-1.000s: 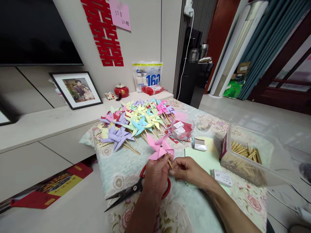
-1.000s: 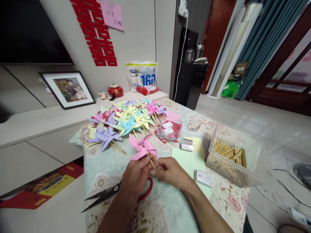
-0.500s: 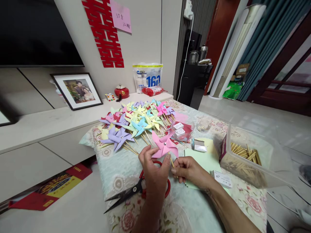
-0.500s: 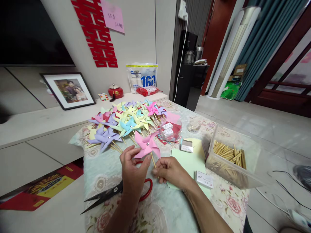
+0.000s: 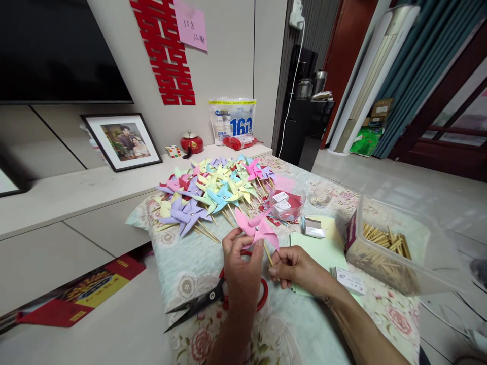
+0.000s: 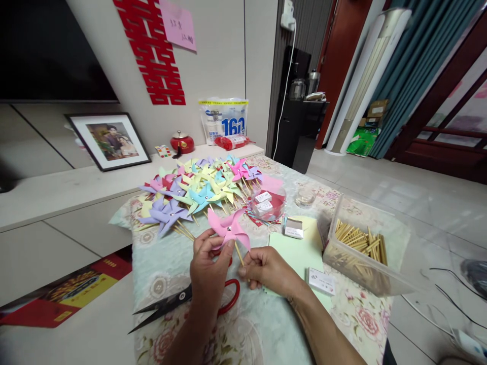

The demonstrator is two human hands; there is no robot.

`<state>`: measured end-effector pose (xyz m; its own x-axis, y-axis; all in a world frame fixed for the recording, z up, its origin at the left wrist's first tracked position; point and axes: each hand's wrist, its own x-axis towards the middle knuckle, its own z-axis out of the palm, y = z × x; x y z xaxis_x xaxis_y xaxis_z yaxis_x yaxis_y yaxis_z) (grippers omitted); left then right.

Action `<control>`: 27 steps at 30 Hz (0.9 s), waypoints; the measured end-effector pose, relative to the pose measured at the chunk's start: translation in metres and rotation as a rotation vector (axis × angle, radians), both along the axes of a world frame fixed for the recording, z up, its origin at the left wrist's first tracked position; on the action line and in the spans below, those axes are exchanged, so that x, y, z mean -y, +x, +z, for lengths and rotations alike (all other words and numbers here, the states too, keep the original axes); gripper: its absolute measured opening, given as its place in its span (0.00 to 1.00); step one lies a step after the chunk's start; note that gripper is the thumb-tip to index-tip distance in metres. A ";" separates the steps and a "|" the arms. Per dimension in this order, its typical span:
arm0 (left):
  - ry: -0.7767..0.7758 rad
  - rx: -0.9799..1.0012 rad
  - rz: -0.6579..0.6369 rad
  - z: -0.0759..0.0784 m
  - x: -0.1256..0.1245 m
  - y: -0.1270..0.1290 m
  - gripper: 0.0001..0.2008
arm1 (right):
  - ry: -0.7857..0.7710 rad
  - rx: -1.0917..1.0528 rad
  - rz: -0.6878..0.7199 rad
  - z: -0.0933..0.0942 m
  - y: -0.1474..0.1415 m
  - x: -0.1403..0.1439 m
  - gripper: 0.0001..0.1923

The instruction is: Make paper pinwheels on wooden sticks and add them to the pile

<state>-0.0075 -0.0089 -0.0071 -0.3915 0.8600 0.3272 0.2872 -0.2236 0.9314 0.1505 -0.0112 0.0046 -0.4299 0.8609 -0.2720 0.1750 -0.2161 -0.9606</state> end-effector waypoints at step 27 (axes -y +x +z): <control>0.143 -0.273 0.071 0.006 -0.003 -0.011 0.09 | 0.763 0.713 -0.232 0.001 0.030 -0.010 0.14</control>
